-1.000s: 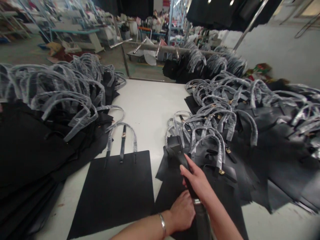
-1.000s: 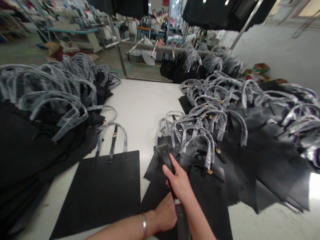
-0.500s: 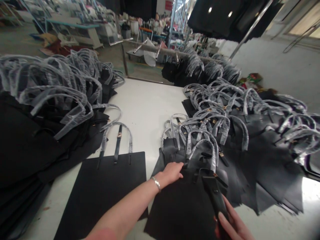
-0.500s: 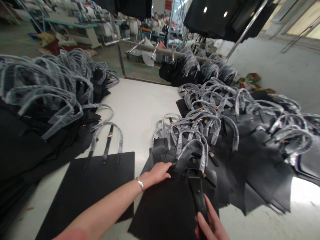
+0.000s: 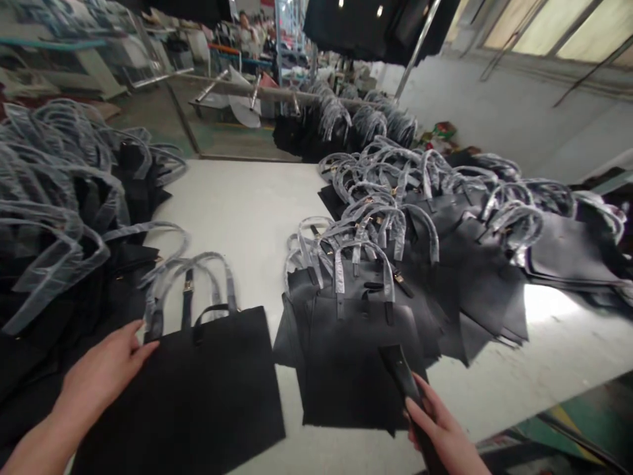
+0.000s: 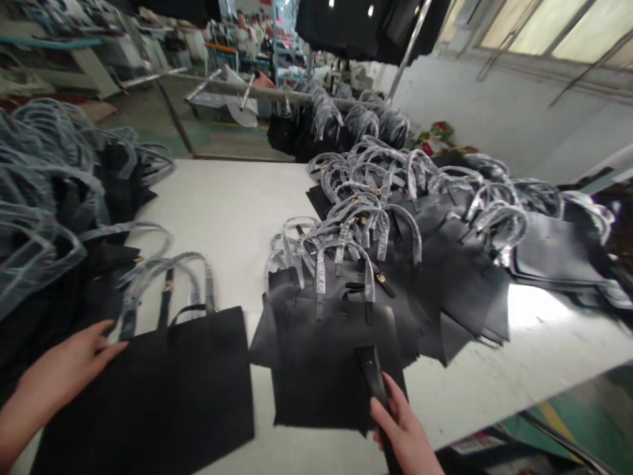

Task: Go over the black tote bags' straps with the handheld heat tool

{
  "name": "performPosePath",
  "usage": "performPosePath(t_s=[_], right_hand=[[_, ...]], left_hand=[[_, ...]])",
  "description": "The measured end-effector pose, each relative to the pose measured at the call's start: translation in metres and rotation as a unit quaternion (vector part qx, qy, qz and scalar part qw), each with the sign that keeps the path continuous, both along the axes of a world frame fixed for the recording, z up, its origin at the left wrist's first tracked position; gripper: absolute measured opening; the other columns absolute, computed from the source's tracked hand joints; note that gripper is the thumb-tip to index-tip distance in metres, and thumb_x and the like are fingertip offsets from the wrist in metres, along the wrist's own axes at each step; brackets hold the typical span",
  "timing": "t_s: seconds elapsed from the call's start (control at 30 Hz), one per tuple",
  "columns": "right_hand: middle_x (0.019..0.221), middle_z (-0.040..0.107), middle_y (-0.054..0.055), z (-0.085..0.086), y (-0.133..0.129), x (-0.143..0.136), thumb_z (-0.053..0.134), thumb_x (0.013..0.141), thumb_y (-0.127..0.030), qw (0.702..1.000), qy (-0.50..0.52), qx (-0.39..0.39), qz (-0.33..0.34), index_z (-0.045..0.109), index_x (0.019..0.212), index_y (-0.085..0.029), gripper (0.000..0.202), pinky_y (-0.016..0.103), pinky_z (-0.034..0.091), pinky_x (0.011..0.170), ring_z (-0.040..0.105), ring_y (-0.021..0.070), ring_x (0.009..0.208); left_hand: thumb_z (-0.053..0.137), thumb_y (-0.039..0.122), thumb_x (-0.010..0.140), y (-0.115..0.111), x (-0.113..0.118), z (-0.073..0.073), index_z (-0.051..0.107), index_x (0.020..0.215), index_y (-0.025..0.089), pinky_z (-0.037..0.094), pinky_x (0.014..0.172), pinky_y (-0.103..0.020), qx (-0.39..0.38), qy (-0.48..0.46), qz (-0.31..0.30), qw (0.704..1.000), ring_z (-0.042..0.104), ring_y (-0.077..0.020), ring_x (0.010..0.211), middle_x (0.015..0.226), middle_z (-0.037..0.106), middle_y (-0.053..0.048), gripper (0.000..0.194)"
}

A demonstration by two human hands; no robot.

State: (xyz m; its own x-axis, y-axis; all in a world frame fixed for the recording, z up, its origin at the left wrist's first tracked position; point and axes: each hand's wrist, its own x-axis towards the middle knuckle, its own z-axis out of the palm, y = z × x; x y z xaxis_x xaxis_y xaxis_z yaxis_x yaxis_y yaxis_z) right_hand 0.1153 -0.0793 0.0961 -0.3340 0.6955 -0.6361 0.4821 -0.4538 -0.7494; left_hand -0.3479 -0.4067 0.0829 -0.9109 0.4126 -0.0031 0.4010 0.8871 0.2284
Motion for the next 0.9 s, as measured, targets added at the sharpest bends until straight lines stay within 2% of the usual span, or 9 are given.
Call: performPosePath(t_s=[0.07, 0.13, 0.2, 0.27, 0.37, 0.43, 0.57, 0.7, 0.9], right_hand=[[0.072, 0.063, -0.003, 0.001, 0.005, -0.012, 0.076, 0.066, -0.058, 1.000, 0.013, 0.001, 0.021, 0.034, 0.141, -0.015, 0.096, 0.026, 0.044, 0.045, 0.055, 0.0137, 0.049], [0.076, 0.063, -0.003, 0.002, 0.016, -0.027, 0.072, 0.071, -0.055, 0.999, 0.017, 0.013, 0.042, 0.037, 0.140, -0.018, 0.086, 0.025, 0.045, 0.046, 0.056, 0.0125, 0.049], [0.075, 0.062, -0.004, -0.001, 0.029, -0.042, 0.068, 0.075, -0.053, 0.998, 0.018, 0.025, 0.056, 0.040, 0.139, -0.020, 0.077, 0.025, 0.046, 0.045, 0.056, 0.0116, 0.048], [0.073, 0.061, -0.005, -0.006, 0.042, -0.053, 0.067, 0.076, -0.051, 0.998, 0.022, 0.025, 0.061, 0.043, 0.139, -0.020, 0.074, 0.024, 0.045, 0.042, 0.056, 0.0114, 0.046], [0.072, 0.061, -0.004, -0.014, 0.055, -0.066, 0.069, 0.075, -0.050, 0.998, 0.029, 0.008, 0.062, 0.045, 0.138, -0.020, 0.073, 0.024, 0.044, 0.038, 0.056, 0.0120, 0.044], [0.070, 0.061, -0.004, -0.018, 0.059, -0.072, 0.070, 0.074, -0.050, 0.998, 0.036, 0.014, 0.055, 0.047, 0.138, -0.018, 0.075, 0.024, 0.043, 0.037, 0.056, 0.0124, 0.042], [0.072, 0.061, -0.005, -0.016, 0.066, -0.078, 0.070, 0.073, -0.052, 0.995, 0.059, 0.079, 0.007, 0.042, 0.142, -0.018, 0.082, 0.023, 0.044, 0.041, 0.055, 0.0112, 0.046], [0.074, 0.062, -0.004, -0.003, 0.080, -0.054, 0.072, 0.073, -0.053, 0.992, 0.041, 0.114, -0.044, 0.044, 0.141, -0.019, 0.082, 0.025, 0.047, 0.044, 0.057, 0.0127, 0.050], [0.074, 0.062, -0.002, 0.002, 0.067, -0.016, 0.069, 0.076, -0.055, 0.999, 0.005, 0.031, 0.033, 0.039, 0.144, -0.018, 0.084, 0.025, 0.045, 0.042, 0.056, 0.0124, 0.047]], left_hand=[[0.035, 0.060, 0.088, 0.022, 0.016, -0.013, 0.059, 0.116, 0.015, 0.051, 0.088, -0.050, 0.001, 0.046, -0.032, 0.998, 0.063, -0.0303, 0.100, 0.102, 0.067, -0.008, 0.058], [0.041, 0.047, 0.091, 0.069, 0.058, -0.029, 0.057, 0.118, 0.017, 0.049, 0.097, -0.046, 0.079, 0.020, -0.132, 0.988, 0.059, -0.0271, 0.112, 0.120, 0.062, -0.009, 0.043], [0.045, 0.035, 0.092, 0.126, 0.116, -0.048, 0.059, 0.117, 0.019, 0.047, 0.102, -0.043, 0.160, -0.033, -0.254, 0.953, 0.057, -0.0244, 0.119, 0.128, 0.060, -0.009, 0.033], [0.048, 0.025, 0.092, 0.175, 0.172, -0.066, 0.057, 0.123, 0.021, 0.043, 0.108, -0.041, 0.173, -0.079, -0.371, 0.909, 0.047, -0.0230, 0.132, 0.143, 0.050, -0.007, 0.033], [0.058, 0.024, 0.089, 0.217, 0.228, -0.087, 0.050, 0.134, 0.023, 0.035, 0.114, -0.047, 0.144, -0.079, -0.468, 0.868, 0.031, -0.0258, 0.143, 0.154, 0.035, -0.008, 0.046], [0.063, 0.029, 0.087, 0.225, 0.244, -0.097, 0.044, 0.141, 0.025, 0.028, 0.116, -0.053, 0.120, -0.064, -0.495, 0.858, 0.022, -0.0291, 0.146, 0.158, 0.026, -0.009, 0.057], [0.061, 0.034, 0.088, 0.221, 0.247, -0.105, 0.037, 0.146, 0.032, 0.018, 0.117, -0.058, 0.079, -0.037, -0.525, 0.847, 0.009, -0.0322, 0.148, 0.162, 0.014, -0.004, 0.063], [0.059, 0.036, 0.089, 0.218, 0.246, -0.106, 0.035, 0.148, 0.032, 0.016, 0.118, -0.056, 0.065, -0.032, -0.534, 0.843, 0.007, -0.0319, 0.148, 0.162, 0.010, -0.002, 0.063], [0.057, 0.037, 0.091, 0.202, 0.265, -0.104, 0.032, 0.149, 0.032, 0.014, 0.118, -0.055, 0.061, -0.060, -0.547, 0.833, 0.007, -0.0304, 0.149, 0.162, 0.008, -0.004, 0.064]])
